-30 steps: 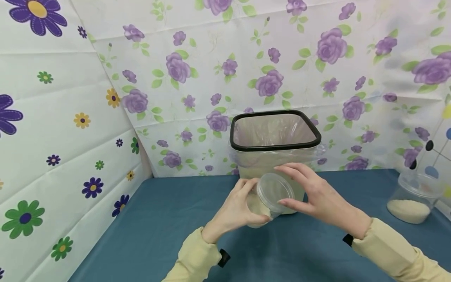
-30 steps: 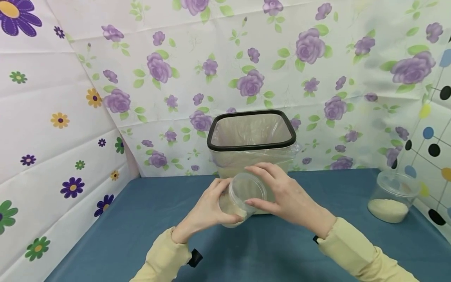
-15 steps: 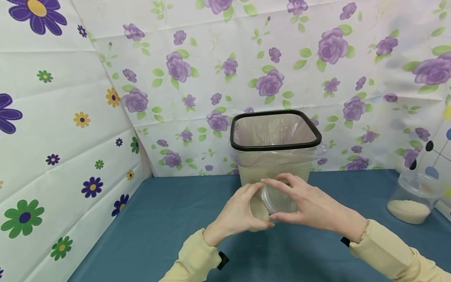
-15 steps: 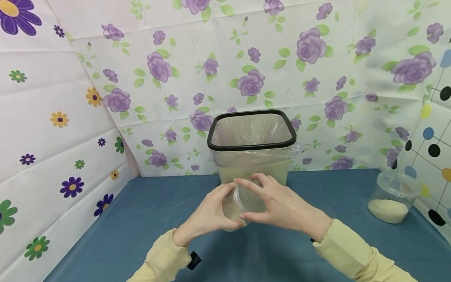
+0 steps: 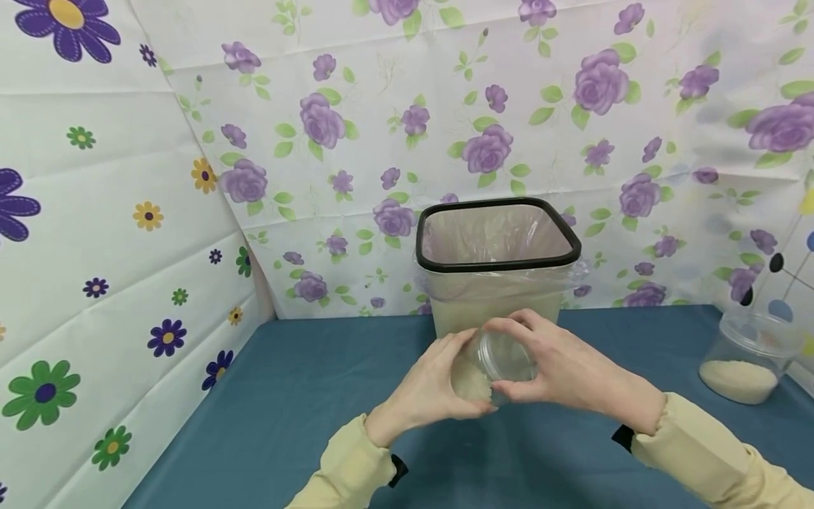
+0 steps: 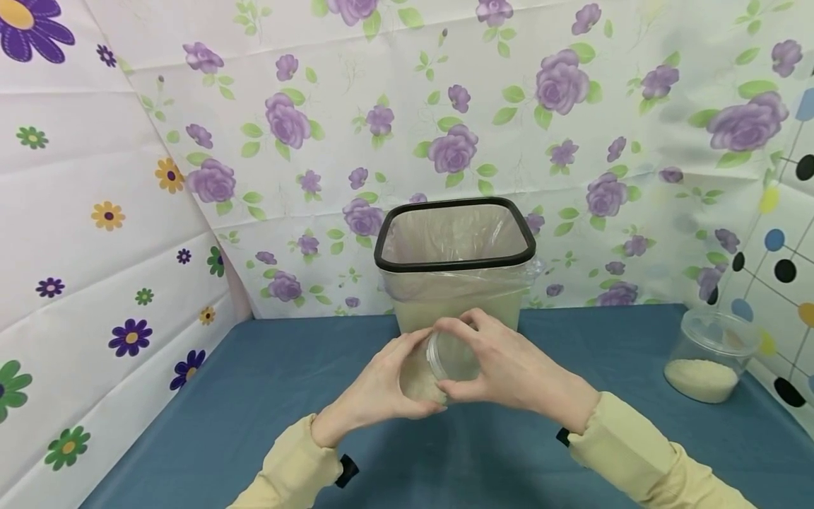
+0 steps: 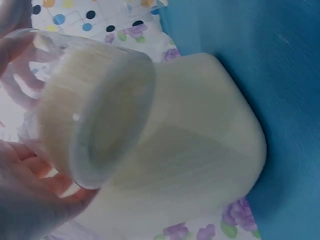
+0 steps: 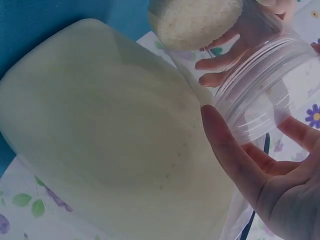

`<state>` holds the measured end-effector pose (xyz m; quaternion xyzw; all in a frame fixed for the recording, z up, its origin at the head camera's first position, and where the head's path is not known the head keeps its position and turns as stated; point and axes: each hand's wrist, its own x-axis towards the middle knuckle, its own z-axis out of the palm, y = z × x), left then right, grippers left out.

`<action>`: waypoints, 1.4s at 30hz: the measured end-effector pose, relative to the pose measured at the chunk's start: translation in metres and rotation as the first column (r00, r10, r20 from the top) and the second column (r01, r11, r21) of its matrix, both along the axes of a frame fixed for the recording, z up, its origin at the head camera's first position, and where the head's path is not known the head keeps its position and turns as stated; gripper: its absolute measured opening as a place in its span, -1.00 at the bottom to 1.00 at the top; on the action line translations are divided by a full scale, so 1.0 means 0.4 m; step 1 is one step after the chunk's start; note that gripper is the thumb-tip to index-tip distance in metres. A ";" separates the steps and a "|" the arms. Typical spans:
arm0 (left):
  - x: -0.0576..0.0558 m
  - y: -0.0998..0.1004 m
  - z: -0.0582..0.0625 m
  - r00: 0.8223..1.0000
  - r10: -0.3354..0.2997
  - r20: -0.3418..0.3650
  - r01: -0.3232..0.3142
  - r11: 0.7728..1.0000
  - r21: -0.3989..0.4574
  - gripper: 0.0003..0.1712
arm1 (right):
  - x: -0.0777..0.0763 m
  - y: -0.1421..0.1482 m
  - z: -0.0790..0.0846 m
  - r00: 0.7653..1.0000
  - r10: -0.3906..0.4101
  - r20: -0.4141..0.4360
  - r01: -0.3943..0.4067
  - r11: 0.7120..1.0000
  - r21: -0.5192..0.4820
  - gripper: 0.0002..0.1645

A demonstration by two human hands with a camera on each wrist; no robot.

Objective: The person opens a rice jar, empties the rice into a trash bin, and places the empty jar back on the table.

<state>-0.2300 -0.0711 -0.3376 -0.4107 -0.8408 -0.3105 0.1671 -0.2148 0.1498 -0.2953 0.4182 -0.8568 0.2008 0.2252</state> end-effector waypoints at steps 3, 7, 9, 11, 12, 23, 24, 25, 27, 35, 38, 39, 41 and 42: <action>-0.003 -0.001 -0.005 1.000 -0.029 0.004 0.029 1.000 -0.002 0.03 | 0.000 0.002 0.002 1.000 0.010 0.017 -0.009 1.000 -0.022 -0.29; -0.006 -0.002 -0.011 0.998 -0.065 0.020 0.065 0.998 -0.004 0.06 | 0.001 0.005 0.002 0.998 0.015 0.061 -0.013 0.999 -0.041 -0.32; -0.007 -0.001 -0.011 0.997 -0.069 0.030 0.070 0.998 -0.005 0.05 | 0.001 0.007 0.003 0.996 0.016 0.088 -0.011 0.999 -0.048 -0.32; -0.006 -0.002 -0.010 0.997 -0.064 0.042 0.064 0.998 -0.011 0.03 | 0.001 0.009 0.003 0.993 0.023 0.118 -0.016 0.998 -0.059 -0.32; -0.005 -0.003 -0.009 0.997 -0.060 0.045 0.061 0.998 -0.016 0.02 | 0.001 0.010 0.003 0.991 0.029 0.134 -0.020 0.997 -0.068 -0.32; 0.001 -0.011 0.001 0.999 -0.038 0.029 0.040 0.997 -0.063 -0.01 | 0.003 0.023 0.003 0.949 0.126 0.290 -0.100 0.989 -0.105 -0.34; 0.001 -0.011 0.000 0.999 -0.036 0.025 0.037 0.997 -0.069 -0.01 | 0.003 0.025 0.002 0.943 0.134 0.306 -0.107 0.989 -0.102 -0.33; 0.001 -0.012 0.000 0.999 -0.032 0.021 0.033 0.997 -0.075 -0.01 | 0.003 0.026 0.002 0.937 0.142 0.318 -0.116 0.988 -0.100 -0.33; 0.001 -0.012 0.000 1.000 -0.027 0.010 0.028 0.996 -0.085 -0.01 | 0.003 0.030 0.001 0.930 0.154 0.335 -0.129 0.987 -0.095 -0.31; -0.003 -0.011 0.000 0.998 -0.054 -0.025 0.051 0.995 -0.083 -0.04 | -0.001 0.034 -0.002 0.924 0.197 0.327 -0.175 0.980 -0.095 -0.29; -0.002 -0.012 0.002 0.998 -0.051 -0.023 0.048 0.995 -0.091 -0.03 | -0.001 0.035 -0.004 0.927 0.209 0.312 -0.189 0.978 -0.092 -0.28; -0.002 -0.013 0.002 0.999 -0.050 -0.015 0.048 0.994 -0.095 -0.03 | 0.000 0.035 -0.005 0.928 0.217 0.303 -0.199 0.976 -0.090 -0.28; -0.001 -0.016 0.003 0.999 -0.053 0.015 0.054 0.993 -0.103 -0.03 | 0.001 0.035 -0.006 0.930 0.233 0.284 -0.219 0.972 -0.081 -0.27; 0.000 -0.018 0.004 0.998 -0.055 0.033 0.059 0.992 -0.107 -0.02 | 0.002 0.036 -0.006 0.932 0.241 0.272 -0.229 0.971 -0.074 -0.26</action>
